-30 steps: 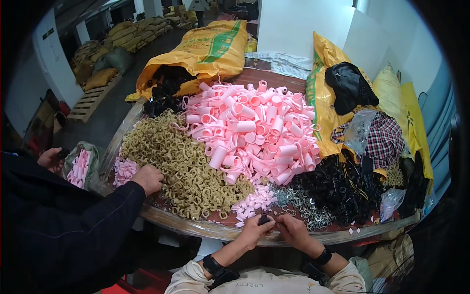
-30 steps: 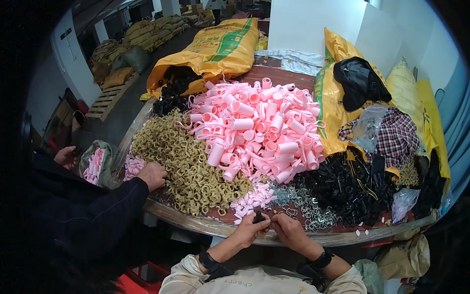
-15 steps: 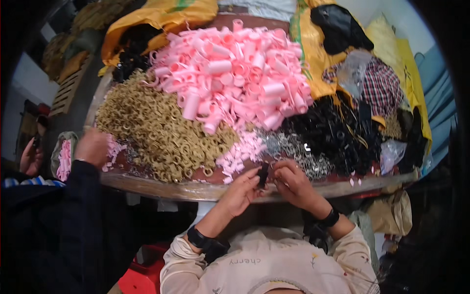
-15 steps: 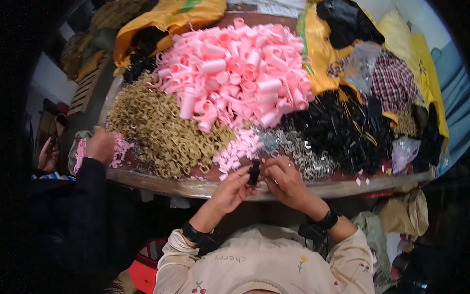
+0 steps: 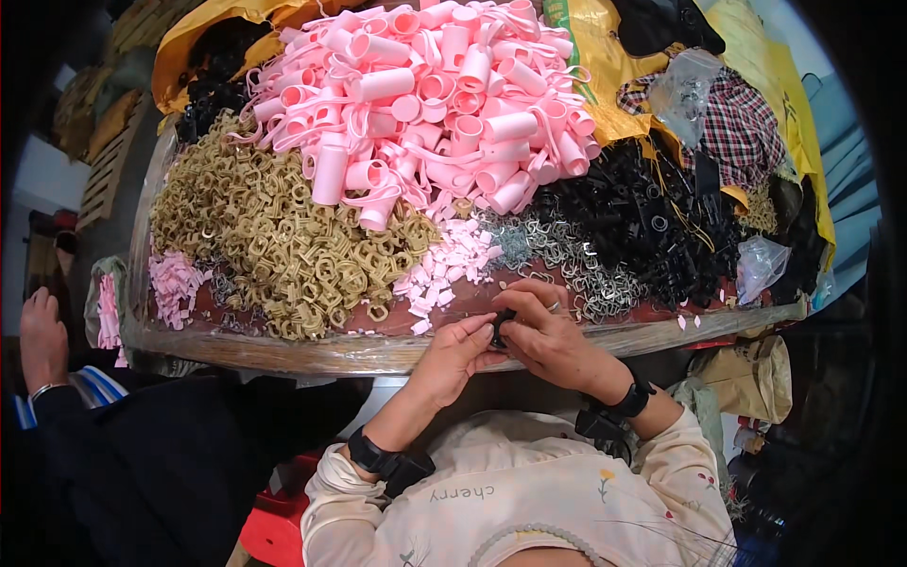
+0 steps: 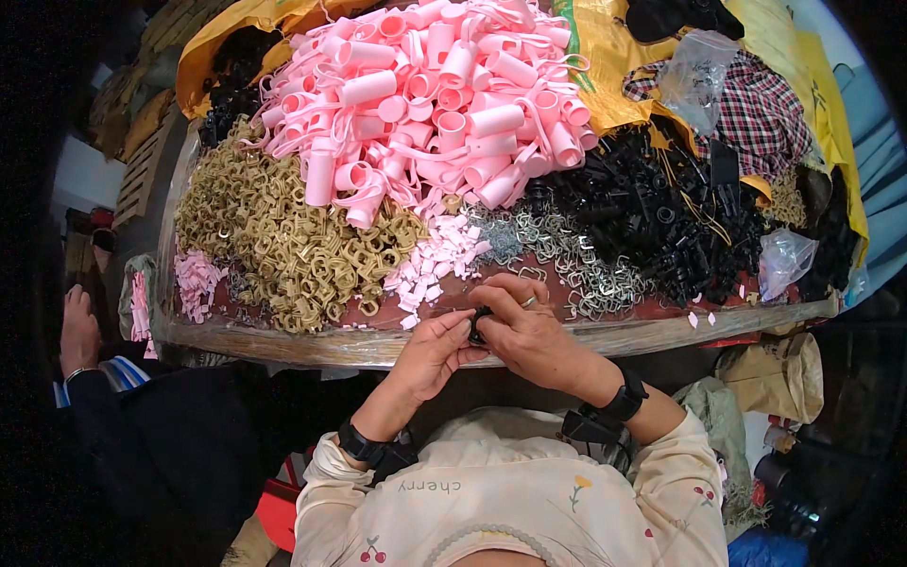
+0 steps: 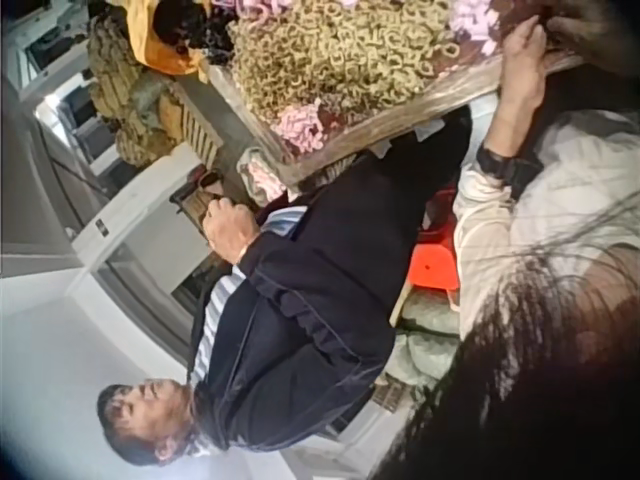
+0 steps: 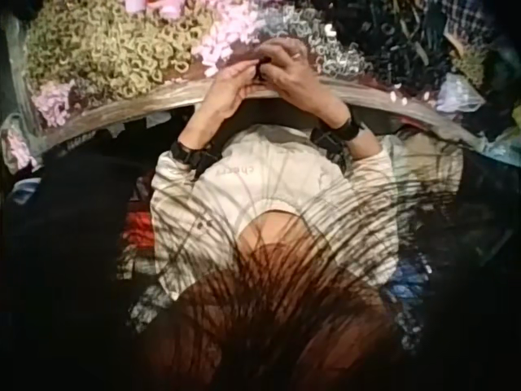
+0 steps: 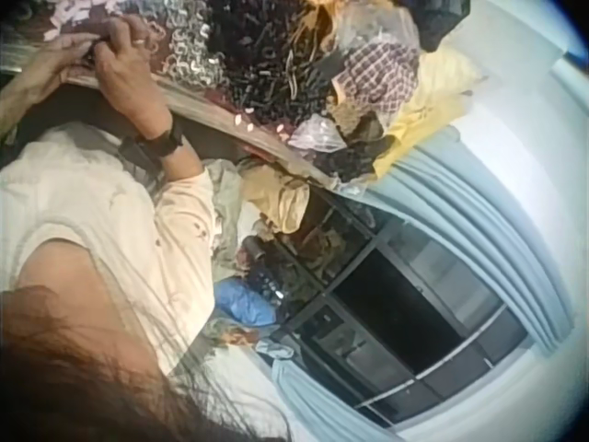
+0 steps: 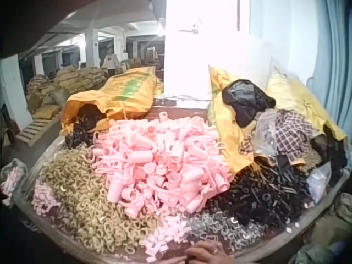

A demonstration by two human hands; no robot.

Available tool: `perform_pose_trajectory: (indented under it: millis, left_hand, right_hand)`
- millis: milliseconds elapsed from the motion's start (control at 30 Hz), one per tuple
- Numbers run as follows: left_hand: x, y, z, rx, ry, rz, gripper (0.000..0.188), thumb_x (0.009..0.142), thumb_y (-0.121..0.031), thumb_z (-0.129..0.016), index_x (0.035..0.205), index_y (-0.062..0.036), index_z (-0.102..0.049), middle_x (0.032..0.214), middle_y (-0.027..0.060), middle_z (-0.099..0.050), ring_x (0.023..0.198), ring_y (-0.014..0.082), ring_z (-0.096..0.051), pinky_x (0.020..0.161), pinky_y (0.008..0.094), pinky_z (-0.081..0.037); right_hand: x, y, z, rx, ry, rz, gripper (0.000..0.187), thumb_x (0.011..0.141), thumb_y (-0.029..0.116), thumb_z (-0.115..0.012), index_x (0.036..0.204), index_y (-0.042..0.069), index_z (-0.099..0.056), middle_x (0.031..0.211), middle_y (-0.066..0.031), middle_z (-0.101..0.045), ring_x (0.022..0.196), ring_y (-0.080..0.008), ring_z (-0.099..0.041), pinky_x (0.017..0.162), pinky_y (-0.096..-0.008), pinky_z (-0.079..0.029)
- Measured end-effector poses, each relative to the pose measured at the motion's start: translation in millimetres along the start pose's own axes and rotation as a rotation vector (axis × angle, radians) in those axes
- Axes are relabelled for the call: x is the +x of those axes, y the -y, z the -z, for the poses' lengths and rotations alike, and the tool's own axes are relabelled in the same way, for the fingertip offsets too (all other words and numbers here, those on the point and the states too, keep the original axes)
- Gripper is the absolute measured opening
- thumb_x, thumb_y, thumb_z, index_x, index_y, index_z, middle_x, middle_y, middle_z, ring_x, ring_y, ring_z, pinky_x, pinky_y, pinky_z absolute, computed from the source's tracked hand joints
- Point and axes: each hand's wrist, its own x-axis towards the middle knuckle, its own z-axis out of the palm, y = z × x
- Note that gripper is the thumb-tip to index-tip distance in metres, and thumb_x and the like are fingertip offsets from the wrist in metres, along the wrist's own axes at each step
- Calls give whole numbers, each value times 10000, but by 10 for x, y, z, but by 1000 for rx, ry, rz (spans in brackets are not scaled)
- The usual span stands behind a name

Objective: Assembling small hair roller components by attaching pink plastic pieces to clips.

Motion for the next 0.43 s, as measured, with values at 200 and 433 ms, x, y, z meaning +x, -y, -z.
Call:
perform_pose_trajectory:
  millis: [200, 433]
  left_hand:
    - [10, -34, -54, 132, 45, 60, 309, 886, -142, -449, 1154, 12, -441, 1019, 61, -543, 900, 142, -557, 781, 282, -485]
    - [27, -103, -64, 177, 39, 115, 347, 877, -127, -460, 1185, 27, -415, 1063, 81, -527, 936, 141, -541, 794, 288, -477]
  right_hand:
    - [-14, 15, 4, 39, 29, -92, 127, 618, 56, -625, 702, 65, -531, 985, -52, -497, 994, -249, -453, 833, -369, -300]
    - [-45, -84, -119, 170, -65, -71, 107, 599, 113, -634, 664, 80, -556, 947, -42, -503, 976, -237, -457, 822, -383, -288]
